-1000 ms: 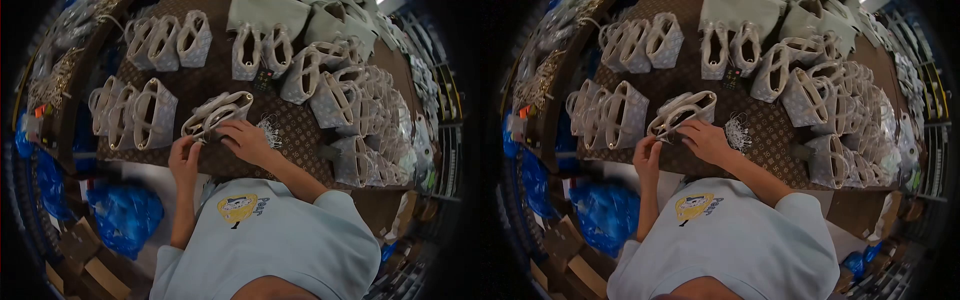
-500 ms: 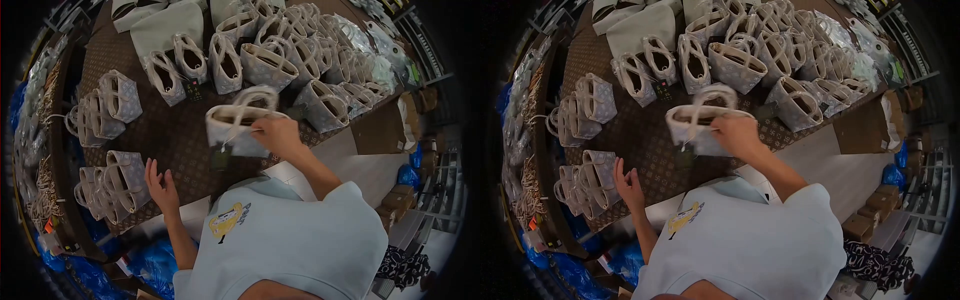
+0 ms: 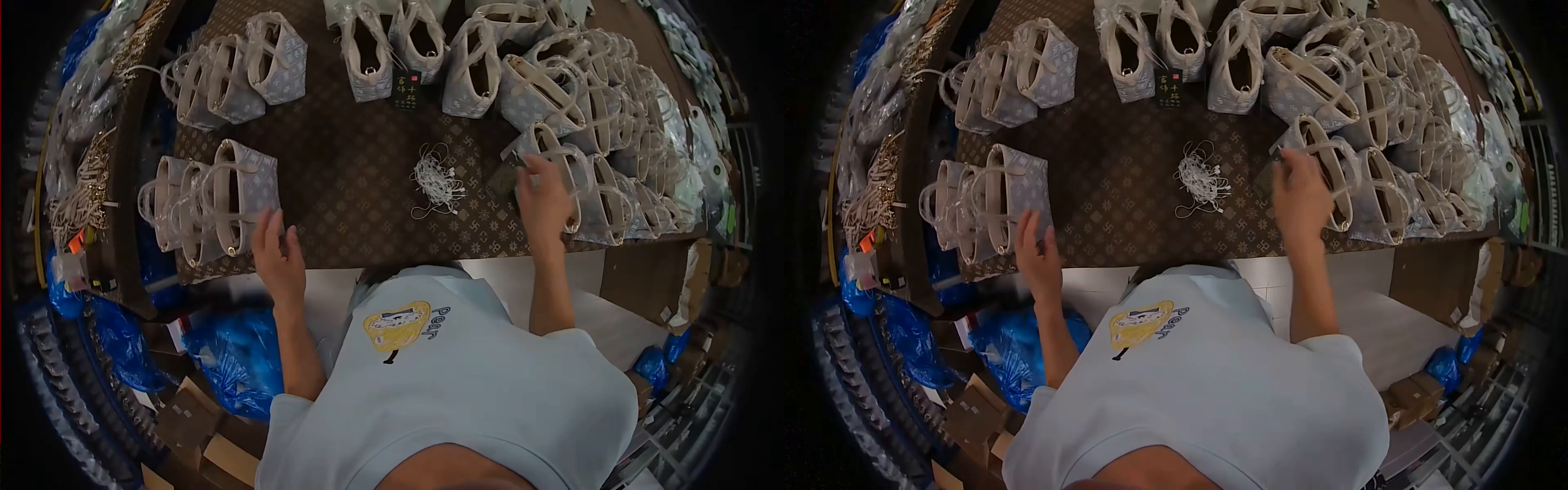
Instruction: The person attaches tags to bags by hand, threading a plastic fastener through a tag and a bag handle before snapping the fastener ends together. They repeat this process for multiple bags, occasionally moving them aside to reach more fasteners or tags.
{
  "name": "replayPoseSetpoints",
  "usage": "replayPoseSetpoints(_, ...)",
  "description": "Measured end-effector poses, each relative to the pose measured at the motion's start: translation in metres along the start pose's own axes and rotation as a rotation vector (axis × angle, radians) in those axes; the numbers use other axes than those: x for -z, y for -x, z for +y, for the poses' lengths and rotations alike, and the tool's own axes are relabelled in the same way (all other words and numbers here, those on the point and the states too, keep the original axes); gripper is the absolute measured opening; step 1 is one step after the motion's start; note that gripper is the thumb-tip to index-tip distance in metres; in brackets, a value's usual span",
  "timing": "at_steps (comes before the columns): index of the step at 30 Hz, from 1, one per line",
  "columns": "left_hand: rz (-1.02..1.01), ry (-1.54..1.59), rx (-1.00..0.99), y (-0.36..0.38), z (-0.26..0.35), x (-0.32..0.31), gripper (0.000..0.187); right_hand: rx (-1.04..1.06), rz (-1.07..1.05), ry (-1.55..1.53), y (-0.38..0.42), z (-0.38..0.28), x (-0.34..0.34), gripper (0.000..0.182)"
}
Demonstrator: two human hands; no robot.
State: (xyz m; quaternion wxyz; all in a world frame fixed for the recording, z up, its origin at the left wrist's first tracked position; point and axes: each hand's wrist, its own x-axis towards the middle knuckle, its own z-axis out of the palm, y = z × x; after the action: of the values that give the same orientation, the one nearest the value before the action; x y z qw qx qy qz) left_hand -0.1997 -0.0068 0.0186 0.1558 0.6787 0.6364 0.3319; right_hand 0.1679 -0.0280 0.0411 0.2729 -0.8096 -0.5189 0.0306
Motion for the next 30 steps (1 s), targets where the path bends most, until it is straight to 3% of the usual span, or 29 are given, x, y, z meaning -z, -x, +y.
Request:
replayPoseSetpoints(1,0.139,-0.195,-0.082,-0.002,-0.005,0.007,0.034,-0.006,-0.148,-0.145,0.004,-0.006,-0.023,0.024)
replayPoseSetpoints(2,0.273,-0.394,-0.163,-0.002,-0.012,0.014,0.037,-0.004,-0.326,-0.085,0.003,-0.008,-0.044,0.024)
replayPoseSetpoints(3,0.282,-0.403,-0.149,-0.004,-0.021,0.02,0.037,0.007,-0.5,-0.024,-0.002,-0.007,-0.069,0.025)
replayPoseSetpoints(5,0.297,-0.668,0.061,-0.008,-0.04,0.026,0.042,0.033,-0.42,-0.004,-0.01,0.004,-0.118,0.024)
replayPoseSetpoints(6,0.298,-0.675,0.074,-0.009,-0.046,0.023,0.042,0.029,-0.335,0.02,-0.012,0.009,-0.137,0.024)
replayPoseSetpoints(8,0.018,-0.515,0.437,-0.017,-0.053,0.012,0.037,0.086,-0.29,0.016,-0.026,0.013,-0.161,0.023)
replayPoseSetpoints(9,0.017,-0.512,0.44,-0.017,-0.055,0.013,0.037,0.128,-0.238,0.015,-0.032,0.016,-0.169,0.022)
replayPoseSetpoints(13,-0.081,-0.436,0.236,-0.02,-0.043,0.01,0.028,0.203,-0.422,-0.074,-0.056,0.027,-0.181,0.02)
replayPoseSetpoints(16,-0.139,-0.408,0.088,-0.023,-0.025,-0.008,0.029,0.066,-0.515,-0.054,-0.061,0.029,-0.165,0.02)
replayPoseSetpoints(18,-0.081,-0.394,-0.164,-0.033,-0.028,-0.023,0.031,-0.166,-0.602,-0.551,-0.064,0.023,-0.133,0.016)
replayPoseSetpoints(19,-0.085,-0.39,-0.159,-0.031,-0.021,-0.023,0.031,-0.169,-0.607,-0.544,-0.06,0.013,-0.113,0.016)
replayPoseSetpoints(21,0.175,-0.444,-0.297,-0.037,0.006,-0.022,0.028,-0.171,-0.644,-0.946,-0.052,-0.018,-0.076,0.011)
replayPoseSetpoints(22,0.172,-0.445,-0.304,-0.033,0.015,-0.023,0.028,-0.174,-0.639,-0.95,-0.046,-0.029,-0.065,0.011)
replayPoseSetpoints(23,0.126,-0.226,-0.286,-0.023,0.025,-0.023,0.029,-0.163,-0.669,-1.022,-0.039,-0.038,-0.056,0.009)
replayPoseSetpoints(24,0.076,-0.008,-0.257,-0.01,0.037,-0.026,0.029,-0.153,-0.705,-1.09,-0.028,-0.047,-0.05,0.007)
replayPoseSetpoints(26,-0.333,0.696,0.21,0.01,0.067,-0.048,0.029,-0.046,-0.856,-1.04,0.0,-0.073,-0.044,0.008)
replayPoseSetpoints(27,-0.336,0.696,0.209,0.011,0.071,-0.057,0.029,0.051,-0.878,-0.916,0.014,-0.082,-0.046,0.01)
replayPoseSetpoints(29,-0.493,1.204,0.747,0.011,0.076,-0.074,0.024,0.141,-0.894,-0.785,0.036,-0.086,-0.058,0.011)
replayPoseSetpoints(30,-0.497,1.204,0.748,0.01,0.077,-0.075,0.024,0.199,-0.894,-0.728,0.046,-0.084,-0.066,0.013)
